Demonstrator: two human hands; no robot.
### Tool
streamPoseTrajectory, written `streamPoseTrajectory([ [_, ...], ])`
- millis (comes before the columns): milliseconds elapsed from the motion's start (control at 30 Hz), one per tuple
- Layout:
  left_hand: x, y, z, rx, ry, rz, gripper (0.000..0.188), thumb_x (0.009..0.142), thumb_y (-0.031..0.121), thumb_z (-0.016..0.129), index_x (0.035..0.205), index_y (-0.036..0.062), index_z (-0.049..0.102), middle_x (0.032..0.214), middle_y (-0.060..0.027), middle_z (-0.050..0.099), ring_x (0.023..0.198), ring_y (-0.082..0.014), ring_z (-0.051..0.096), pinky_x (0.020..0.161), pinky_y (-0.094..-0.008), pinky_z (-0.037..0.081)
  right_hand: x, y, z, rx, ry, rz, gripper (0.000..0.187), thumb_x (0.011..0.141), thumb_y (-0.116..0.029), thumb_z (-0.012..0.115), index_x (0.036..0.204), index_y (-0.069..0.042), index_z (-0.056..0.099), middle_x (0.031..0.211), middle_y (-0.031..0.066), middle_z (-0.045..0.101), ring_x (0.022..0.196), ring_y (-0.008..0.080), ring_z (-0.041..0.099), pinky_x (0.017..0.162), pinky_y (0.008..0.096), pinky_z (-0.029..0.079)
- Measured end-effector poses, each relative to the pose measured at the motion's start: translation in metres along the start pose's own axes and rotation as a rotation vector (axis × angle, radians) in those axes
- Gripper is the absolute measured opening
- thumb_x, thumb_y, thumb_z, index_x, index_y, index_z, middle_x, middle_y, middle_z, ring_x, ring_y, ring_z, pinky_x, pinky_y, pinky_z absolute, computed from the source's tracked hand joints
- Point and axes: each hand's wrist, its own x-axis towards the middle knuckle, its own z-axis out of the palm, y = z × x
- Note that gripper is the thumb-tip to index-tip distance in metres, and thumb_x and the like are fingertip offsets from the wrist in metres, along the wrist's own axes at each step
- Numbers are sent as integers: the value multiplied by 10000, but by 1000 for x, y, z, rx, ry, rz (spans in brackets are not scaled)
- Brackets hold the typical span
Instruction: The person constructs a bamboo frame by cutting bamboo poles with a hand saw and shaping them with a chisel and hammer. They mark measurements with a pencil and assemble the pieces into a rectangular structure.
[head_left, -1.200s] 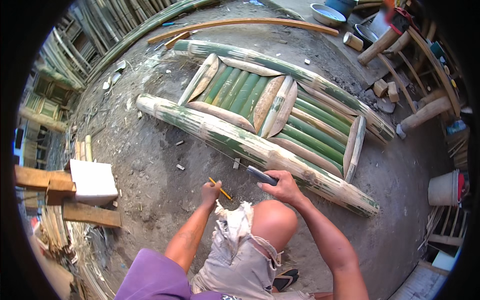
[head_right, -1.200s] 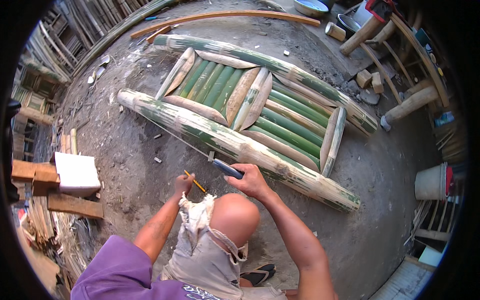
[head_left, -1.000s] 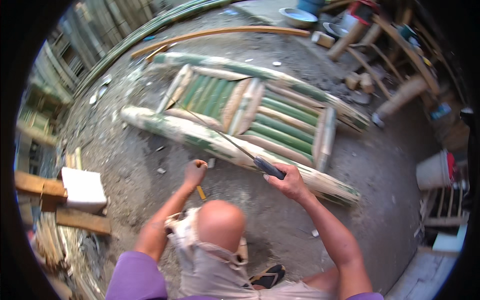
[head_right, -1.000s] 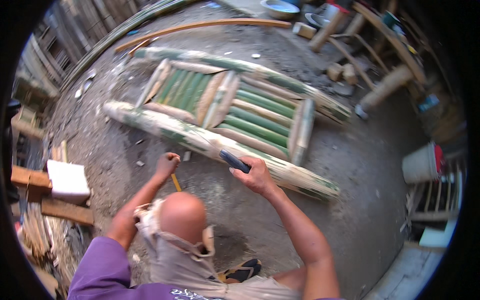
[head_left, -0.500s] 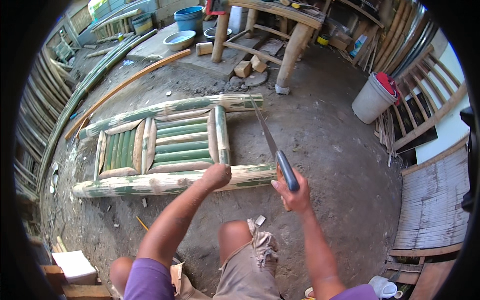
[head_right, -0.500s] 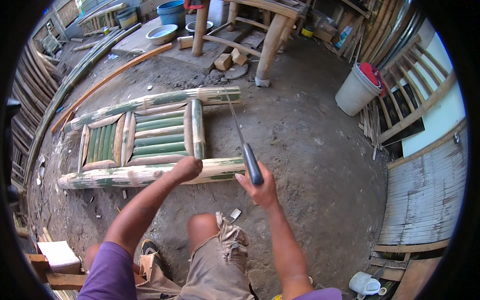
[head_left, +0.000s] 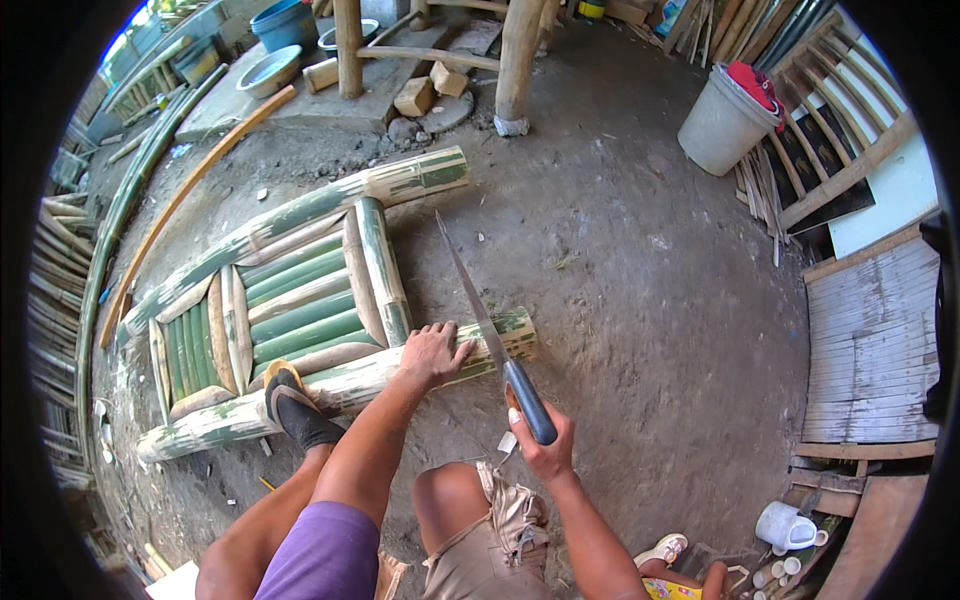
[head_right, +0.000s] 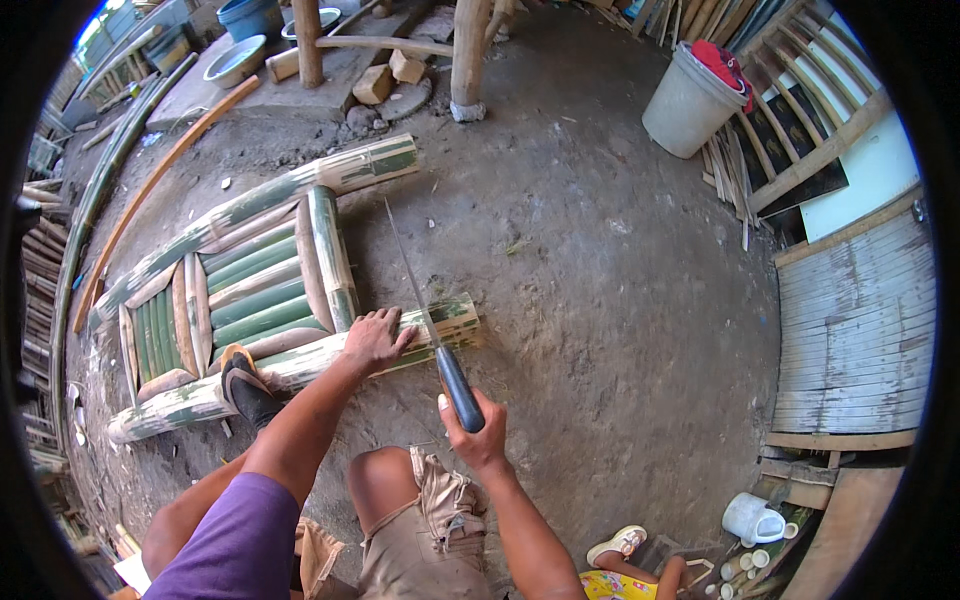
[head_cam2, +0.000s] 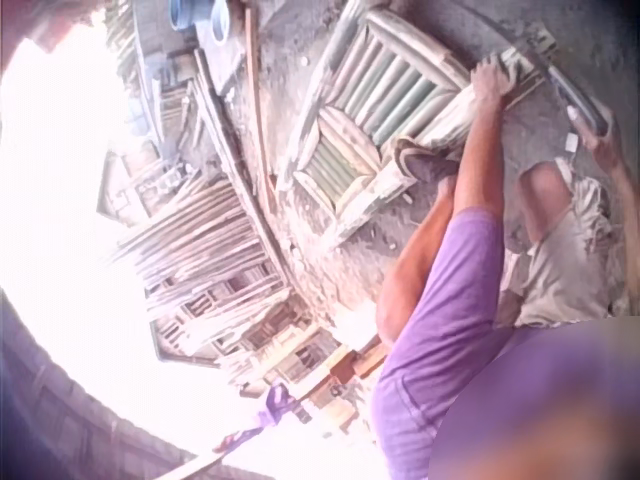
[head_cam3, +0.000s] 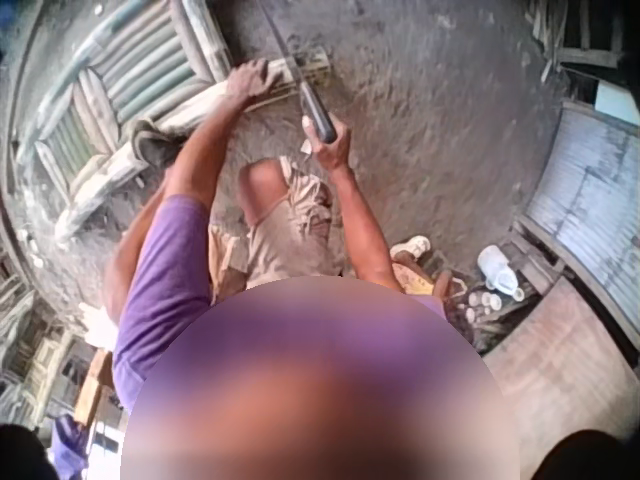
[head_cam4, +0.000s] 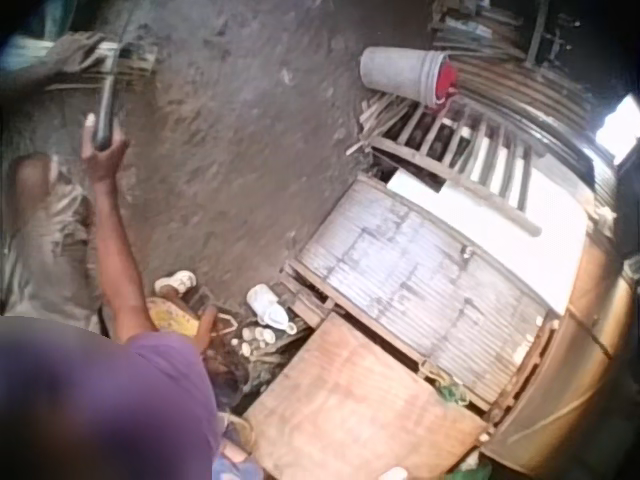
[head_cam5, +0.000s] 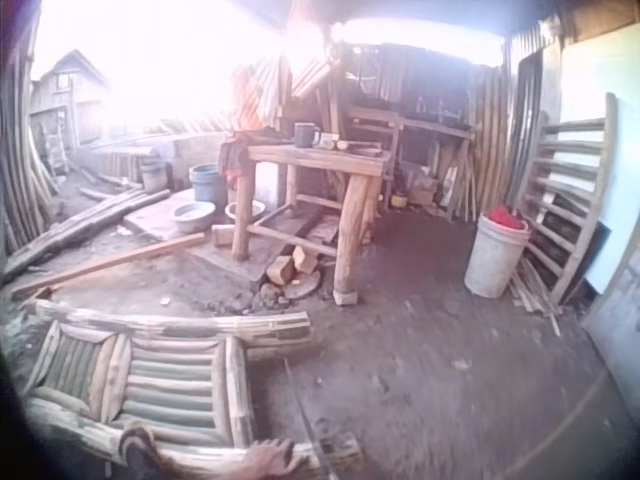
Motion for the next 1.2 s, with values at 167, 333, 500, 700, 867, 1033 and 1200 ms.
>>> streamPoseTrajectory([
  [167, 4, 8, -13, -3, -63, -64, 696, 970, 631, 400, 1119, -15, 612, 1085, -242, 675, 1075, -383, 636, 958, -464, 468, 6, 11, 15, -22, -32, 52, 318, 877, -262, 709, 720, -34, 552, 536, 62, 487, 462, 140, 480, 457, 343, 378],
  [333, 10, 4, -15, -6, -135, -58, 715, 970, 641, 385, 1094, -24, 618, 1046, -246, 684, 1043, -386, 652, 938, -466, 481, -35, 14, 0, -96, -82, 92, 292, 877, -235, 703, 718, -42, 553, 538, 62, 486, 460, 157, 492, 461, 340, 391],
  [500, 11, 1, -11, -20, -82, -27, 713, 976, 632, 374, 1070, -32, 616, 1030, -253, 682, 1044, -389, 653, 935, -464, 483, -77, -37, -28, -99, -55, 114, 252, 839, -194, 732, 716, -42, 573, 559, 68, 547, 493, 156, 570, 485, 323, 432],
  [700, 11, 2, -10, 22, -105, -39, 708, 976, 632, 376, 1070, -24, 624, 1024, -248, 684, 1029, -384, 661, 928, -463, 491, 45, -10, 44, -18, -19, -21, 285, 892, -221, 692, 714, -34, 571, 543, 85, 527, 464, 182, 518, 479, 355, 416],
  [867, 12, -1, -8, 9, -64, -14, 660, 978, 609, 396, 1033, -13, 610, 974, -256, 674, 975, -406, 659, 892, -479, 496, -58, -22, -4, -68, -25, 47, 241, 867, -196, 698, 733, -27, 590, 550, 113, 545, 501, 229, 608, 491, 350, 446],
  [1033, 12, -3, -2, 13, -21, 8, 632, 980, 593, 404, 1020, -8, 594, 952, -256, 665, 964, -411, 654, 875, -487, 500, -52, -3, -3, 5, -21, 16, 207, 872, -189, 686, 761, -34, 606, 560, 103, 553, 497, 198, 584, 490, 349, 441],
  [1200, 11, -1, -5, 36, -103, -31, 678, 982, 609, 393, 1059, -24, 625, 1013, -248, 681, 1011, -391, 662, 917, -460, 495, 19, 34, 39, -12, -9, -3, 216, 875, -196, 689, 756, -39, 602, 575, 103, 558, 506, 223, 576, 504, 364, 448],
])
